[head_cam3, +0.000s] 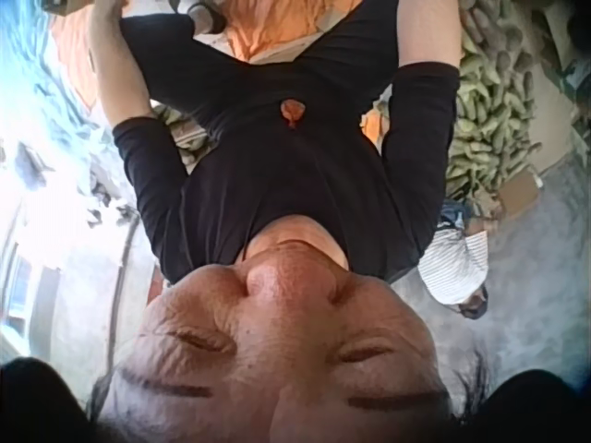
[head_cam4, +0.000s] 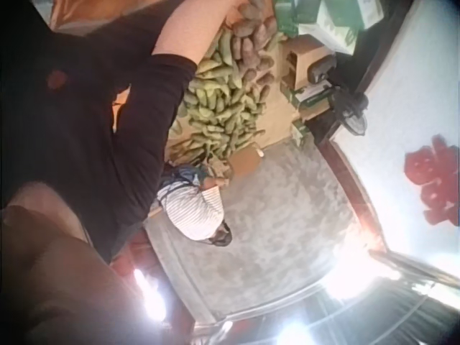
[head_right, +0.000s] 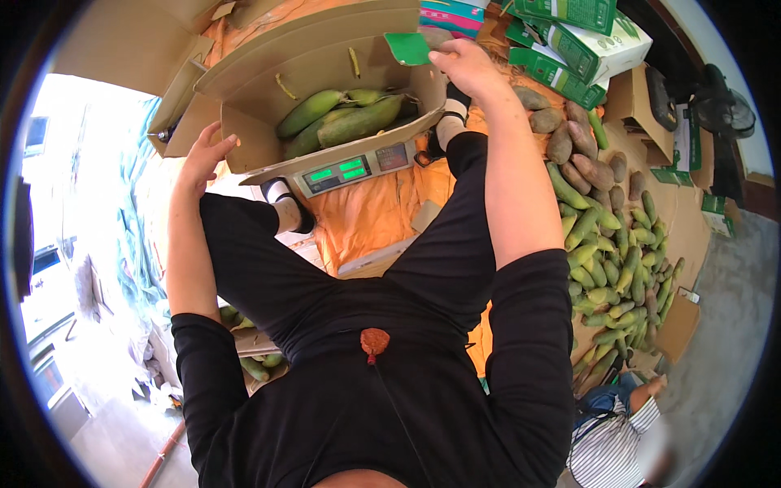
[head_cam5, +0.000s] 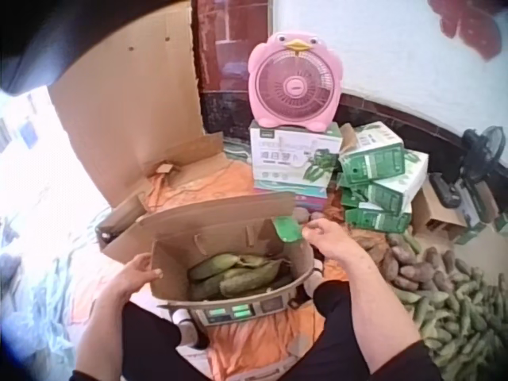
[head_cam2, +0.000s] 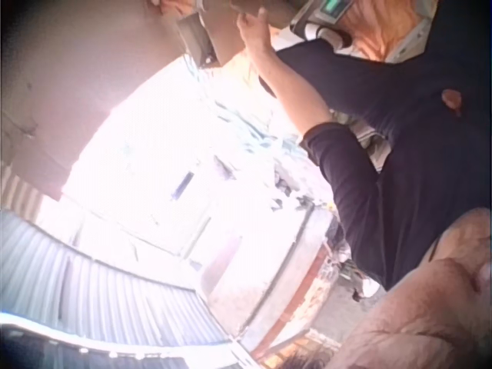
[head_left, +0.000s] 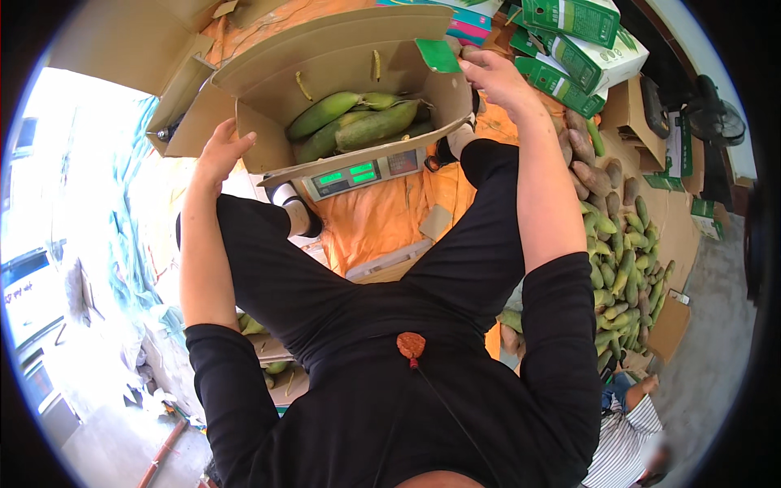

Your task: Weighing and sorting green vegetables, likely cucumbers or squash, into boxes.

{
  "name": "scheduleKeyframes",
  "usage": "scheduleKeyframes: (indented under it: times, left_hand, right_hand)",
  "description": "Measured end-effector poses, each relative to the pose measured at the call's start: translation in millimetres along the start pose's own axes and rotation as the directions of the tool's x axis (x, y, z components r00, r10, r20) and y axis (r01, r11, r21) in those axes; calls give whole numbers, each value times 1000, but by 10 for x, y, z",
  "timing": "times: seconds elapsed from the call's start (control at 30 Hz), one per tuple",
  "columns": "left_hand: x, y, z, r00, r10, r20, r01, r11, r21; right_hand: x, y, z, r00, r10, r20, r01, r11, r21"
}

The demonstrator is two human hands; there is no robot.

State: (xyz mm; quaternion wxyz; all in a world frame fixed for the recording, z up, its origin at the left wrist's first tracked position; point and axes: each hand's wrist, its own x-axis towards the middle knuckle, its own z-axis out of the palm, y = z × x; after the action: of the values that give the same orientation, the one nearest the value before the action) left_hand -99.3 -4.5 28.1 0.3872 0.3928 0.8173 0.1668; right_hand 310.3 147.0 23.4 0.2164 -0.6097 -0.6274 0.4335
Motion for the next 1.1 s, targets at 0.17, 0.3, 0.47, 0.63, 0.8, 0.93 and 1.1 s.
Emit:
scheduleKeyframes:
  times: [0.17,0.3,0.47,0.63,0.8,0.93,1.1]
  left_hand:
    - [-20,19,0,999,-33,29,34,999,-25]
    - [31,17,22,998,-46,43,46,999,2]
    - [53,44,33,995,-69,76,72,996,-50]
    - [60,63,47,994,-40,106,48,997,-67]
    - [64,40,48,991,-38,131,49,996,-79]
    - [63,64,52,990,-42,135,55,994,-92]
    - [38,83,78,995,-35,95,42,996,-76]
  right_hand:
    - [11,51,18,994,-105,-9,105,994,-17]
    - [11,47,19,990,-124,-73,121,992,-45]
    - [-39,-7,55,967,-223,-125,228,973,23]
    - [-170,-283,-61,936,-290,-199,347,855,385]
    - [-480,-389,-806,920,-390,-48,309,644,700]
    - [-550,88,-1169,956,-169,-241,251,896,366]
    - [-536,1586,-1085,935,45,-351,-6,994,113]
